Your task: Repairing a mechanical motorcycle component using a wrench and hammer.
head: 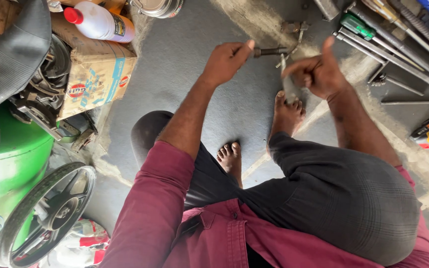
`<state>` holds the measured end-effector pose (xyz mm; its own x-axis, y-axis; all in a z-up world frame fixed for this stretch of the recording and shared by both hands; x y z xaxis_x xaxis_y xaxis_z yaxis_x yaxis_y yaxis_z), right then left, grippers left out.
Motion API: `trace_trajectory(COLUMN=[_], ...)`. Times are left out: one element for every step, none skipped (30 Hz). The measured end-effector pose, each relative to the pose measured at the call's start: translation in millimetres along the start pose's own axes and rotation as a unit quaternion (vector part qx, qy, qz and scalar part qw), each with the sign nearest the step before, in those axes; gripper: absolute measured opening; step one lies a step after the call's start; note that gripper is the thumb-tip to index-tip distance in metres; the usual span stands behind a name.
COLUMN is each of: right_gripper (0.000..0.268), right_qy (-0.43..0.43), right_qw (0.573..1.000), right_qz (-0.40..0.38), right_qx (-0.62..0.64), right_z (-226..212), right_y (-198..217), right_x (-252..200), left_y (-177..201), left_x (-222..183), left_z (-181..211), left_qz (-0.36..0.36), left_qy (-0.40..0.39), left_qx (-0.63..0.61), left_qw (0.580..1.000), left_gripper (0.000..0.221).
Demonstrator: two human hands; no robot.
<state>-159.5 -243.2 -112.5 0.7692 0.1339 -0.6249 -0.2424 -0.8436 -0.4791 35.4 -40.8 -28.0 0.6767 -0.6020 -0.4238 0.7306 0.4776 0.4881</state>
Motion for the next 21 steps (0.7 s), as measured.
trace_trajectory(right_gripper=[0.124,0.122,0.122,0.122,0.119,0.116,0.116,0.114,0.112,0.112,0.112,0.113,0.113,0.121,0.130,0.130,0.123,0.121,0.121,0.122,0.124], right_qy=[0.000,-0.009,-0.017,-0.017,-0.004,0.010,0.010,0.038,0.066,0.066,0.087,0.109,0.109,0.048,-0.015,-0.015,-0.020,-0.026,-0.025,0.012,0.049], right_qw=[1.000,0.999,0.995,0.995,0.999,0.996,0.996,0.993,0.986,0.987,0.976,0.961,0.961,0.995,0.996,0.996,0.995,0.994,0.994,0.999,0.995], right_qz=[-0.001,0.010,0.020,0.019,0.029,0.040,0.041,0.016,-0.009,-0.010,-0.071,-0.133,-0.135,-0.058,0.020,0.021,0.032,0.041,0.041,0.033,0.023], right_qx=[-0.003,-0.050,-0.098,-0.098,-0.012,0.074,0.075,0.112,0.150,0.149,0.184,0.217,0.215,0.066,-0.085,-0.084,-0.091,-0.097,-0.096,-0.005,0.086], right_z=[-9.9,-16.6,-23.4,-25.4,-30.0,-34.4,-32.1,-33.9,-35.8,-24.5,-17.5,-12.0,-13.8,-3.2,5.7,-6.9,-18.8,-30.3,-30.7,-36.8,-43.2], right_y=[-13.1,-25.9,-38.2,-42.6,-45.6,-47.2,-45.0,-45.2,-45.5,-34.6,-30.1,-25.3,-24.8,-17.8,-6.5,-21.6,-35.2,-49.7,-46.6,-45.4,-43.3], right_x=[-1.6,-2.6,-3.8,-2.8,-1.6,-1.4,-0.2,0.0,-0.2,2.3,2.6,3.4,1.1,1.7,-0.1,-3.2,-6.2,-8.5,-9.5,-10.2,-11.3], left_y=[1.6,1.7,1.3,1.1,-2.6,-7.4,-10.4,-13.0,-15.3,-14.2,-7.6,0.3,0.8,1.2,1.2,4.0,3.2,3.3,1.5,-3.0,-7.3], left_x=[-0.9,-2.5,-4.2,-5.3,-7.0,-8.3,-6.9,-5.0,-3.4,-4.0,-3.5,-2.9,-2.0,-0.9,0.7,-1.8,-4.4,-7.7,-8.4,-9.2,-10.3], left_z=[3.5,4.8,6.5,7.7,11.1,14.6,9.2,3.0,-3.3,-1.3,2.5,6.7,4.4,2.1,-0.2,6.1,10.1,14.0,13.7,14.9,16.2], left_qz=[0.002,-0.015,-0.032,-0.032,-0.061,-0.090,-0.091,-0.086,-0.080,-0.079,-0.034,0.013,0.015,0.030,0.044,0.043,0.014,-0.014,-0.015,-0.047,-0.079], left_qy=[-0.001,0.023,0.047,0.048,0.023,-0.003,-0.003,0.000,0.003,0.003,-0.013,-0.030,-0.031,-0.026,-0.021,-0.021,0.004,0.030,0.030,0.022,0.015], left_qx=[-0.002,-0.067,-0.132,-0.131,-0.079,-0.026,-0.026,-0.004,0.017,0.017,0.026,0.035,0.035,0.023,0.011,0.010,-0.038,-0.086,-0.084,-0.086,-0.088], left_qw=[1.000,0.997,0.990,0.990,0.995,0.996,0.995,0.996,0.997,0.997,0.999,0.999,0.999,0.999,0.999,0.999,0.999,0.996,0.996,0.995,0.993], left_gripper=[0.056,0.056,0.056,0.056,0.057,0.057,0.057,0.060,0.065,0.065,0.058,0.052,0.052,0.057,0.064,0.064,0.062,0.060,0.060,0.059,0.059])
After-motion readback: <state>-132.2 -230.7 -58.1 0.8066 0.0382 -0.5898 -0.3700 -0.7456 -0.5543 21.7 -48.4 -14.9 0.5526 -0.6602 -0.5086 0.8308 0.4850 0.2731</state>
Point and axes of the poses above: each hand's wrist, its own x-axis towards the middle knuckle, its own y-axis out of the back of the hand, z = x × y, the point moved 6 cm from there along x, towards the middle knuckle, and after that the axes turned 8 degrees about z, right-handed, at the moved point
